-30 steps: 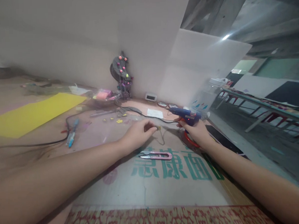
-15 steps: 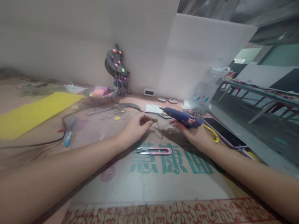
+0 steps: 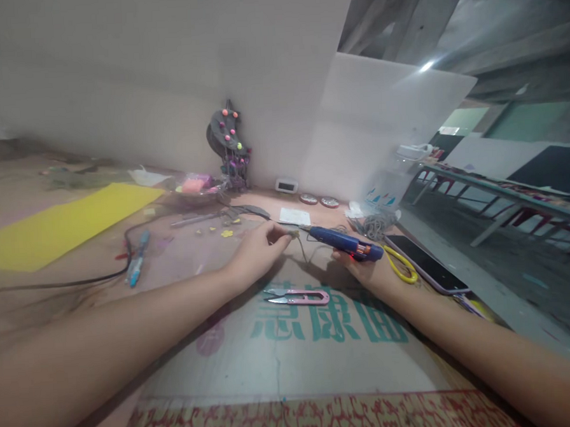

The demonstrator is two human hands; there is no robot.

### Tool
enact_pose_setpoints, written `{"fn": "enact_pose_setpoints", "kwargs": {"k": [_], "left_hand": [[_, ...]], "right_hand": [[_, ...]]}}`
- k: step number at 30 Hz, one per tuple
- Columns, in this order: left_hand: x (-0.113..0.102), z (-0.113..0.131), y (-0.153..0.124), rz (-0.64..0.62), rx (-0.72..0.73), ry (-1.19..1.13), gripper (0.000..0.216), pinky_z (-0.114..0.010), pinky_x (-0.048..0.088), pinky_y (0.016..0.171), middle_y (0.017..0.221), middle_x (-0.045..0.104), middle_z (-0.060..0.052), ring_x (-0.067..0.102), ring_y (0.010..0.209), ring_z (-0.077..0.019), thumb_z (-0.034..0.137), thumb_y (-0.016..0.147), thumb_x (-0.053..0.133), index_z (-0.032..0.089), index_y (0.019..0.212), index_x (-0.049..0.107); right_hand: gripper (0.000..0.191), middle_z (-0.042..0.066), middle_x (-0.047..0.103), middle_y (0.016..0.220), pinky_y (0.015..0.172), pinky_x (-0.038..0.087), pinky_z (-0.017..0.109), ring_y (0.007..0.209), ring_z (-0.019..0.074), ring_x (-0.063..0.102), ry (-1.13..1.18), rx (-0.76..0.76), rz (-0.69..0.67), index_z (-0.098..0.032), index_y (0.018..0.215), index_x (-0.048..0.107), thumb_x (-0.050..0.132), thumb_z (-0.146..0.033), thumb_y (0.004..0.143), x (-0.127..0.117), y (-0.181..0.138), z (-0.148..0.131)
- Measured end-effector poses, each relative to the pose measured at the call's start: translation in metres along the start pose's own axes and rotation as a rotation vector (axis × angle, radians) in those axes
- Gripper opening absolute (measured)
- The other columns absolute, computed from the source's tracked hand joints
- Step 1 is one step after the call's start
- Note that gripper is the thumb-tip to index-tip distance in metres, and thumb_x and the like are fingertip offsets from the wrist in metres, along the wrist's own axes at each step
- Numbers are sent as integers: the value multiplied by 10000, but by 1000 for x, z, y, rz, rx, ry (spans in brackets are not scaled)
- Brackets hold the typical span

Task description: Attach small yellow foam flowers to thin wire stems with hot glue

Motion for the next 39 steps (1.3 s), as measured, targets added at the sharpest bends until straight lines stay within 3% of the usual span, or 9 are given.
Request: {"fn": "enact_pose_setpoints", "kwargs": {"k": [16, 39], "left_hand": [[2, -3, 1, -11, -10, -37, 214, -287, 431, 693, 801, 652, -21, 593, 759, -174, 378, 818, 569, 169, 836, 612], [8, -13, 5, -56, -72, -131, 152, -276, 457, 714, 840, 695, -40, 627, 767, -167, 308, 807, 582, 162, 836, 610]], "right_hand": [[183, -17, 614, 649, 564, 437, 281, 588, 161, 561, -38, -28, -6, -228, 746, 605, 614, -407, 784, 2, 2, -11], [184, -26, 601, 632, 556, 432, 258, 578, 143, 547, 43, -53, -35, -219, 729, 596, 614, -394, 782, 5, 2, -16]]}}
Point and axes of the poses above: each hand's wrist, its own y-axis towards the middle knuckle, its own x-axis out of the palm, z = x × y, the point moved 9 cm from there along y, towards the middle knuckle
